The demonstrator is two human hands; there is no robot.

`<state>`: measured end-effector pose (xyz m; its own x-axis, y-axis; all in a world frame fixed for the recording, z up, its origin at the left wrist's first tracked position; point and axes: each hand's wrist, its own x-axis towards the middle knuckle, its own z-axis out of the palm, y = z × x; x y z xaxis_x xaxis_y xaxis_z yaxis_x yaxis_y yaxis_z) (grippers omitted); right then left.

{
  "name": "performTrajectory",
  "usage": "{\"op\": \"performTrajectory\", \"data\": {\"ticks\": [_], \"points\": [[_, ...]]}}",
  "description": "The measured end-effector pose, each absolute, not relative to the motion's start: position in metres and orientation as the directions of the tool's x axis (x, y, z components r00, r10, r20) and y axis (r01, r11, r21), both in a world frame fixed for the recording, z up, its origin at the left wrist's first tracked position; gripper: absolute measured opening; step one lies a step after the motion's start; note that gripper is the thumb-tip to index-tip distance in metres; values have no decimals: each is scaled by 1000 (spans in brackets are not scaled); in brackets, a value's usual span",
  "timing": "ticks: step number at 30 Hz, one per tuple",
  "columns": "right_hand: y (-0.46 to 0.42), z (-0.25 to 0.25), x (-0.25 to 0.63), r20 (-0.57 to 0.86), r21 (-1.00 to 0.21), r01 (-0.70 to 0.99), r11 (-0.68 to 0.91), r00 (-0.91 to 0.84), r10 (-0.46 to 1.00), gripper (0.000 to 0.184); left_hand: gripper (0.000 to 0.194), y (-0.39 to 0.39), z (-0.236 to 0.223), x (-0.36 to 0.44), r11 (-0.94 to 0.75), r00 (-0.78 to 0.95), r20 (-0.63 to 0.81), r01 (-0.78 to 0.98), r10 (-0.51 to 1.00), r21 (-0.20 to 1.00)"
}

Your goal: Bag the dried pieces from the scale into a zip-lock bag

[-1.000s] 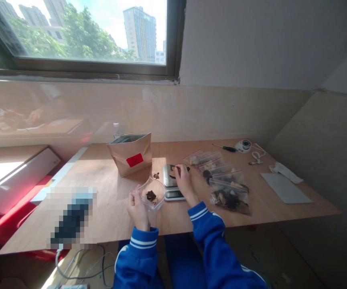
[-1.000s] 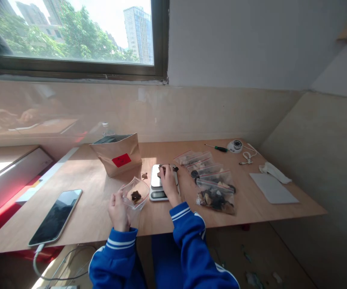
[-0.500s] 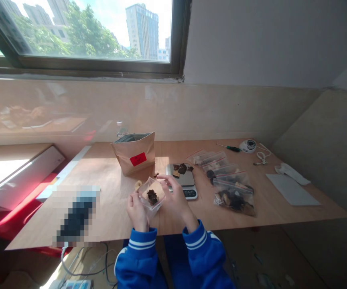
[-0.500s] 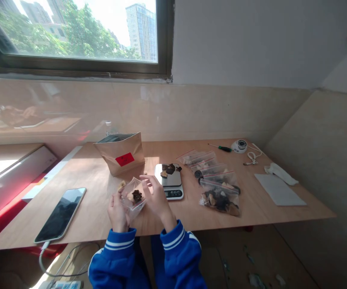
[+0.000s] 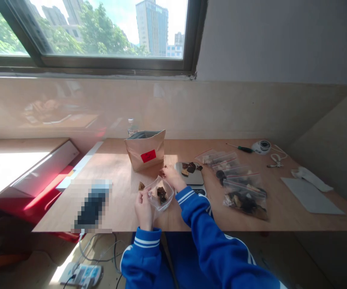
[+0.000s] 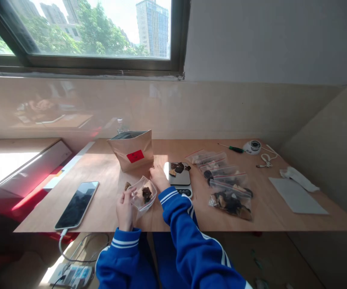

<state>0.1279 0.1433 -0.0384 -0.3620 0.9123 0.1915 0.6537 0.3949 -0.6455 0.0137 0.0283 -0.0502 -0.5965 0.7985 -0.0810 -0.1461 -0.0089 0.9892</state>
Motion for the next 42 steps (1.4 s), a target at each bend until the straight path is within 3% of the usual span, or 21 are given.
{"op": "performTrajectory", "data": {"ticks": [6, 11, 13, 17, 20, 22, 25, 27, 29, 32, 35, 38, 42], "points": [[131, -32, 136, 213, -715, 606, 350, -288, 934, 14, 36, 29, -51, 8, 33, -537, -92, -119, 838, 992], [108, 19, 155, 477, -844, 318, 431, 78, 876, 17, 38, 39, -48, 15, 36, -519, -86, -106, 851, 994], [95, 34, 158, 508, -839, 267, 474, 74, 858, 18, 39, 46, -45, 19, 51, -494, -93, -99, 865, 994], [75, 30, 162, 474, -802, 331, 498, -155, 867, 17, 42, 58, -35, 18, 113, -452, -101, -1, 886, 994], [67, 6, 166, 432, -847, 344, 404, 3, 902, 23, 43, 57, -31, 7, 131, -468, -35, 173, 883, 976], [63, -13, 166, 352, -903, 279, 327, 42, 935, 26, 40, 53, -33, -4, 91, -512, 90, 318, 854, 944], [57, -33, 160, 262, -949, 188, 253, 24, 965, 31, 32, 51, -46, -21, 21, -464, 320, 593, 826, 805], [54, -40, 154, 226, -965, 150, 217, 42, 973, 38, 29, 54, -59, -31, 23, -369, 335, 702, 867, 712], [52, -43, 149, 194, -976, 117, 185, 71, 978, 42, 24, 58, -72, -39, 45, -349, 311, 725, 884, 687], [48, -45, 144, 167, -984, 81, 159, 102, 981, 42, 22, 57, -77, -44, 46, -407, 306, 661, 860, 749], [45, -50, 141, 143, -989, 52, 137, 132, 981, 42, 25, 46, -55, -37, 16, -470, 286, 540, 835, 841], [43, -54, 138, 118, -993, 19, 117, 136, 984, 41, 28, 30, -19, -12, -111, -505, 361, 458, 784, 882], [39, -57, 136, 91, -995, -38, 96, 116, 989, 42, 18, 17, 8, 27, -212, -323, 456, 574, 829, 791]]}}
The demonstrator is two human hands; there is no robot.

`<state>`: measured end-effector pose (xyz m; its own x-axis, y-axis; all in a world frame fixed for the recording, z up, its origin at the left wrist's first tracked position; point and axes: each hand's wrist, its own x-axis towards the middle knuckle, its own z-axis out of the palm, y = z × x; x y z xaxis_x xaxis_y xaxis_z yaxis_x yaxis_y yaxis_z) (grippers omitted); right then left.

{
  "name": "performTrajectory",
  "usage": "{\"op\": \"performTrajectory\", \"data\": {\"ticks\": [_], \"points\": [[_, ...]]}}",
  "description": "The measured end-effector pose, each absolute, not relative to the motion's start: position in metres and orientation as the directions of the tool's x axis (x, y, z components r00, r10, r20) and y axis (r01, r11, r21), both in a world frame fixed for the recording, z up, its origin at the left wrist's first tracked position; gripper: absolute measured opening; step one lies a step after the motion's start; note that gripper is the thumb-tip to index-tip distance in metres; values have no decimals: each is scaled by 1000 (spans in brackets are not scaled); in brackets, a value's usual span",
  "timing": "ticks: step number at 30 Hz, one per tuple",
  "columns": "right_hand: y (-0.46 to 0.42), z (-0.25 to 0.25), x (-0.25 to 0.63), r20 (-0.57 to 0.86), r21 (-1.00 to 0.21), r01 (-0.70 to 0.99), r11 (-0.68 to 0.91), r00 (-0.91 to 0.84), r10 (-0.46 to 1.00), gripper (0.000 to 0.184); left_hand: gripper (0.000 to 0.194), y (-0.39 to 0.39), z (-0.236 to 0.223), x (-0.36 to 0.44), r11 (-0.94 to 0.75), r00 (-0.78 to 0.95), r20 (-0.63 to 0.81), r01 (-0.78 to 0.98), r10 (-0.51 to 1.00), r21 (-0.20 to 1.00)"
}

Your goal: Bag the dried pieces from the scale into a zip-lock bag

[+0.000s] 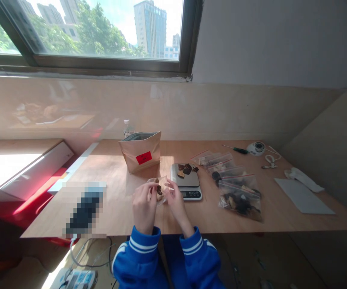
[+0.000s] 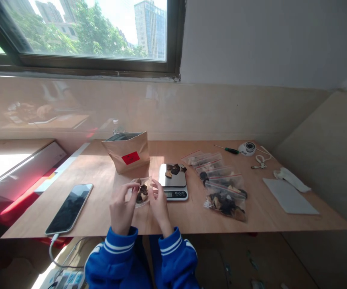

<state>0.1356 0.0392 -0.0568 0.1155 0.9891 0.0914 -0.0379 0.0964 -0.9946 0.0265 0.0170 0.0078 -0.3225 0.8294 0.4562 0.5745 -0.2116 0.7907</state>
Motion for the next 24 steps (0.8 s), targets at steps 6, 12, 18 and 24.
{"op": "performTrajectory", "data": {"ticks": [6, 12, 18, 24], "points": [[37, -56, 156, 203, -976, 114, 183, 196, 959, 34, 27, 13, -13, 21, -121, -406, 520, 690, 751, 713], [85, -45, 212, 497, -693, 691, 206, 251, 830, 38, 50, 0, -36, -6, 12, -381, 195, 477, 904, 879], [121, -51, 241, 245, -547, 833, 78, 71, 967, 72, 34, -5, -41, 2, 126, -387, 85, 488, 918, 864], [126, -54, 234, 302, -488, 868, 90, 71, 951, 66, 24, 2, -28, 14, 181, -440, 62, 489, 896, 854]]}}
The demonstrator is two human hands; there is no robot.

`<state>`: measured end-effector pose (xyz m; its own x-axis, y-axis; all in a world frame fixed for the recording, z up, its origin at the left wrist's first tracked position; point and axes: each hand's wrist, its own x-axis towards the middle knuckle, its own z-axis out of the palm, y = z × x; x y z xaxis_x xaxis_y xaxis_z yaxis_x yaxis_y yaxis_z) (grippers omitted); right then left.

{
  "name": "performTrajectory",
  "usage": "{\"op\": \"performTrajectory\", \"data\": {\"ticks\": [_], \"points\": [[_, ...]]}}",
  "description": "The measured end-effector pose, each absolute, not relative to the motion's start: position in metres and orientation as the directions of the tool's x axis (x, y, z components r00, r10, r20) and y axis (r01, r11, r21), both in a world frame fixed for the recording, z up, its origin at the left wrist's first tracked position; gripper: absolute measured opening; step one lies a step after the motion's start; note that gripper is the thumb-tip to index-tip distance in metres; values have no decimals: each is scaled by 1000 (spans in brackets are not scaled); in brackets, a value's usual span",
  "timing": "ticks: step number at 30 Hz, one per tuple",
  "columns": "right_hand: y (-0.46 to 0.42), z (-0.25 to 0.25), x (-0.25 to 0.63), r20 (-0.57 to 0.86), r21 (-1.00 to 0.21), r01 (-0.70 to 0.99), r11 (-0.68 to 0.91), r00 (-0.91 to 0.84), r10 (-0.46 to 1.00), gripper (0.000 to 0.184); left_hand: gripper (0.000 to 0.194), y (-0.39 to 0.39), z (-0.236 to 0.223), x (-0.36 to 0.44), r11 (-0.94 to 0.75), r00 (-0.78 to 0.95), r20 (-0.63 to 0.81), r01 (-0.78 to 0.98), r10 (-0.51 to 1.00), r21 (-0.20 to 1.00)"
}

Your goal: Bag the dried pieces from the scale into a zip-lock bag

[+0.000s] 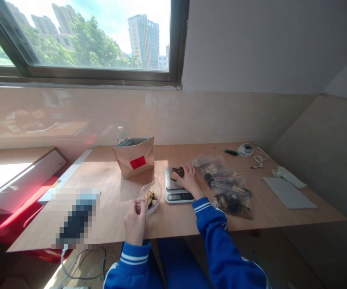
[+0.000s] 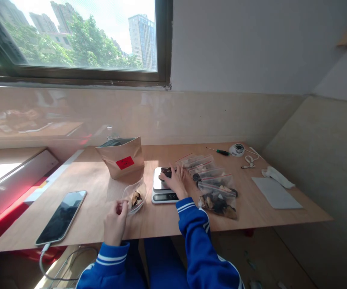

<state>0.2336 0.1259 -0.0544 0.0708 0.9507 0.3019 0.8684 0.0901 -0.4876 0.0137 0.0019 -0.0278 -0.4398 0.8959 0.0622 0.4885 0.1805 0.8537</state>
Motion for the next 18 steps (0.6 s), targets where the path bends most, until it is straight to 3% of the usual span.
{"op": "performTrajectory", "data": {"ticks": [3, 12, 18], "points": [[127, -56, 228, 293, -443, 892, 85, 55, 954, 66, 24, 6, -25, 19, 209, -470, 36, 458, 882, 864], [132, -59, 231, 351, -390, 919, 51, 98, 931, 27, 23, 18, -28, 34, 190, -481, -73, 199, 874, 961], [144, -67, 244, 462, -542, 832, 114, 182, 868, 21, 27, 17, -22, 40, 197, -403, -106, 192, 909, 961]]}}
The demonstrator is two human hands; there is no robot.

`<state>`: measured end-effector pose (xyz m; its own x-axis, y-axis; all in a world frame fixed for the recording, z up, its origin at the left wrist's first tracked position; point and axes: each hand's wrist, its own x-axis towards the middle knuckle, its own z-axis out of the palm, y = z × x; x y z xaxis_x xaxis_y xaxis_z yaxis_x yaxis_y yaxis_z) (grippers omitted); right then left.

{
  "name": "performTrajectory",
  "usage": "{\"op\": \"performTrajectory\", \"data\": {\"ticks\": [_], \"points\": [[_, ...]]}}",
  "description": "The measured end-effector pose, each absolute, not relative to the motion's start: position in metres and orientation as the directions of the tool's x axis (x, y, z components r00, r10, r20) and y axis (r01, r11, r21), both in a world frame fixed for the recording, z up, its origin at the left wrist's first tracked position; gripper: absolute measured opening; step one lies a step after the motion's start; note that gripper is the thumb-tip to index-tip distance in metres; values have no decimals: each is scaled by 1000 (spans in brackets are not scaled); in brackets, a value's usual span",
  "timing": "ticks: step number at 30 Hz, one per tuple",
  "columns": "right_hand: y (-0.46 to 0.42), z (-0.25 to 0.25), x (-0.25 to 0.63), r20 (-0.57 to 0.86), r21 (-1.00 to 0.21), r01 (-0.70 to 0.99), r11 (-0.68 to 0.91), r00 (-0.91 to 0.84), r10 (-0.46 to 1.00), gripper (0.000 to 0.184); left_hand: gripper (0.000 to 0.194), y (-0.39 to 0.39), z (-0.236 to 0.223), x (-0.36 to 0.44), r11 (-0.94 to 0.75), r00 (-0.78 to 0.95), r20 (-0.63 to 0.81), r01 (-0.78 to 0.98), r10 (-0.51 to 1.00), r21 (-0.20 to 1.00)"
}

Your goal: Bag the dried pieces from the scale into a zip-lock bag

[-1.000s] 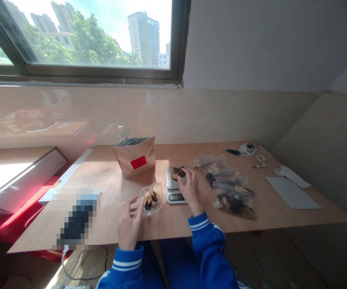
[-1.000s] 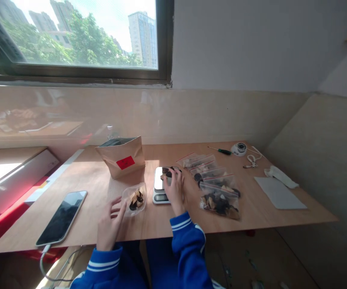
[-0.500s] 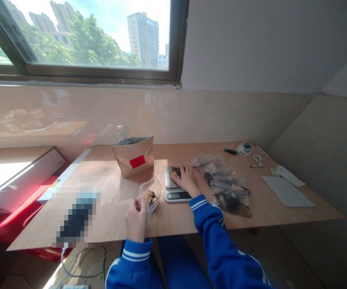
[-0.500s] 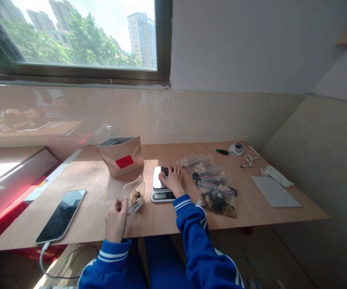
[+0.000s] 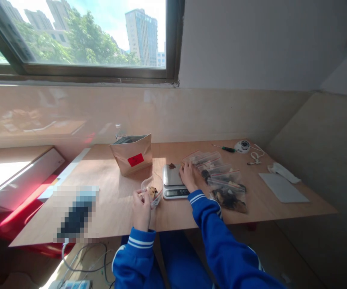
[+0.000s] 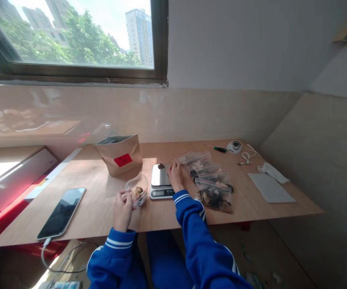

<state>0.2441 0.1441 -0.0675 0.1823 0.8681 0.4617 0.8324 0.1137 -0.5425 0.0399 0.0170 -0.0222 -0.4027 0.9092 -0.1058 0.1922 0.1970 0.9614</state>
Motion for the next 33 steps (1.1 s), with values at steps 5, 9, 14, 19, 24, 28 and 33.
{"op": "performTrajectory", "data": {"ticks": [5, 9, 14, 19, 24, 28, 33], "points": [[146, -67, 255, 489, -604, 786, 132, 234, 841, 16, 37, 22, -25, 34, 163, -356, -97, 160, 929, 974], [137, -50, 255, 535, -638, 753, 160, 284, 795, 13, 40, 22, -28, 32, 148, -334, -86, 164, 938, 975], [110, -3, 219, 472, -869, 375, 322, 434, 768, 18, 37, 21, -29, 40, 148, -328, -82, 180, 941, 972], [82, 19, 163, 252, -946, -148, 290, 229, 940, 19, 34, 25, -29, 45, 39, -370, 87, 320, 925, 947], [70, 2, 146, 320, -946, 36, 322, -66, 945, 11, 33, 24, -33, 36, 84, -434, 23, 225, 901, 971], [62, -4, 151, 417, -881, 162, 445, -183, 890, 21, 34, 22, -33, 30, 126, -439, -44, 159, 898, 979], [72, -14, 173, 508, -801, 327, 502, -74, 858, 21, 36, 23, -34, 27, 138, -439, -61, 146, 897, 980]]}}
